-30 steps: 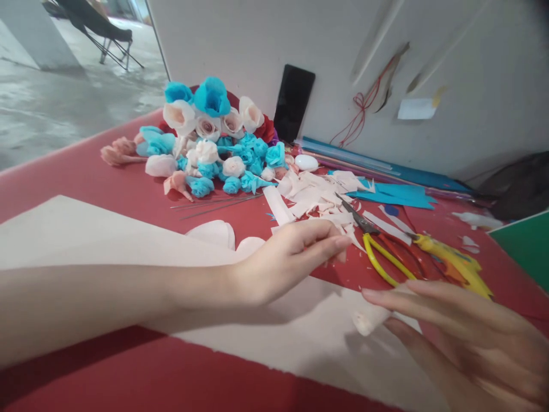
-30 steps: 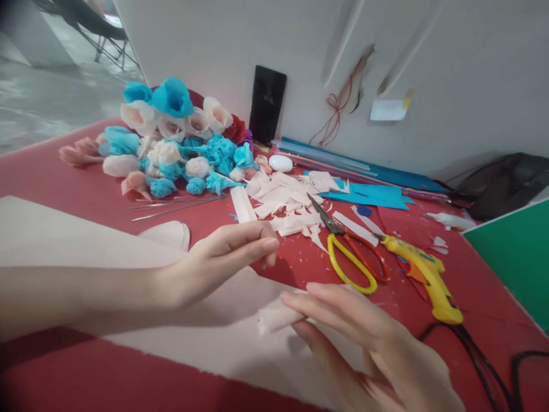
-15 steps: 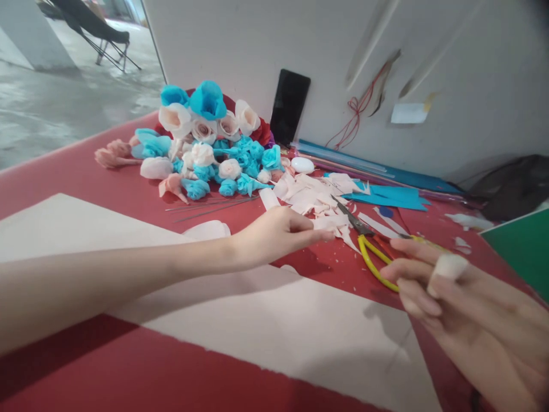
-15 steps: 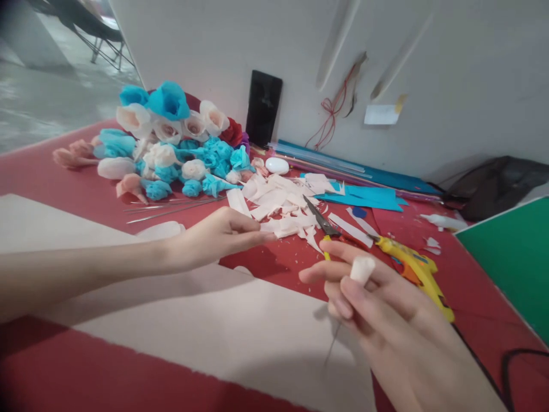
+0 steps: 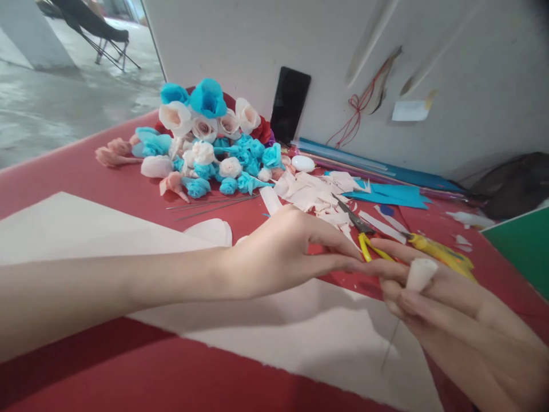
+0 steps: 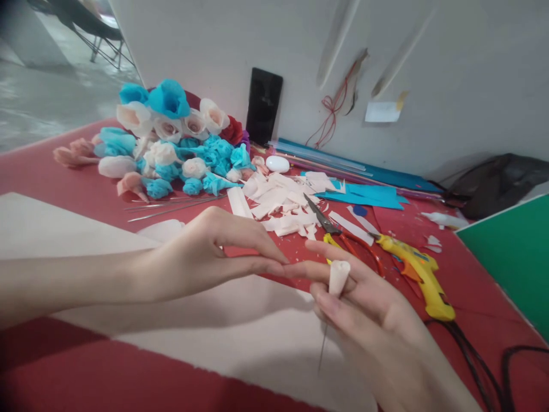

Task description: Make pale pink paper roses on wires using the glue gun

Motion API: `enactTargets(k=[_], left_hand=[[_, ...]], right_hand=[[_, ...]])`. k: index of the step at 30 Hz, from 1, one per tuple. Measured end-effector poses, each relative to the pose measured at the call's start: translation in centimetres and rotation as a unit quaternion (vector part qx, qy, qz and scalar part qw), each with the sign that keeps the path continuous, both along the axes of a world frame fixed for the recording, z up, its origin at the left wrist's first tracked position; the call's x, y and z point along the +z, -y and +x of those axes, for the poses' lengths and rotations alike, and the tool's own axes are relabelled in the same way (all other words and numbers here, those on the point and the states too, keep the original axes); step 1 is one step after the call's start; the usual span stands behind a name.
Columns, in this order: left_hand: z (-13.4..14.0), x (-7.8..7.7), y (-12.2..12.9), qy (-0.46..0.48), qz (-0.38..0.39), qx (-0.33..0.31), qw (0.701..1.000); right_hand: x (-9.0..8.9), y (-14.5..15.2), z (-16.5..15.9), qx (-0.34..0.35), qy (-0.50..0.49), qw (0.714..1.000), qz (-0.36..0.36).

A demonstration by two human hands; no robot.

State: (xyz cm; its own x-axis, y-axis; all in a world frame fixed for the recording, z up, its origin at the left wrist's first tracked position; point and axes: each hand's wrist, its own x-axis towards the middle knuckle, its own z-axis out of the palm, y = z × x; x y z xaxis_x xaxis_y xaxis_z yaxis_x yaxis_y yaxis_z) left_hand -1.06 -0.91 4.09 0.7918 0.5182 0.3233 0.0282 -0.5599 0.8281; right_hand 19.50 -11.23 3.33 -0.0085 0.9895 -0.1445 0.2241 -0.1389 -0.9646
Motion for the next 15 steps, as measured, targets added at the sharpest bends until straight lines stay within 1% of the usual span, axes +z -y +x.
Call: enactTargets(k=[3,5,8,10,12,14,15], left_hand=[[0.1,0.0,-0.3,-0.017,0.034,0.019,0.999],[0.2,0.0,-0.4,-0.026,0.036,0.043,0.998],[0.4,-0.4,-0.7,-0.051,-0.008,0.067,0.996],[0.5,-0.9,-0.9,-0.059,-0.039,0.068,0.995],[0.5,-1.3,-1.1,-0.029,-0.041,0.069,0.996],[0.4,-1.5,-1.1,0.035,-0.008,0.054,0.998],[0.3,-1.6,-1.0,0.068,0.018,0.032,0.997]], right_hand=[[-0.1,-0.2,-0.2,0.000,-0.049,0.999,-0.022],[-0.1,-0.5,-0.5,-0.011,-0.076,0.997,-0.017],[0.1,-0.7,-0.7,0.011,-0.113,0.993,-0.020],[0.1,-0.7,-0.8,0.033,-0.154,0.986,-0.054],[0.1,-0.6,-0.8,0.024,-0.236,0.968,-0.085],[-0.1,-0.5,-1.0,0.022,-0.330,0.938,-0.107],[-0.1,-0.4,-1.1,0.024,-0.361,0.926,-0.110]])
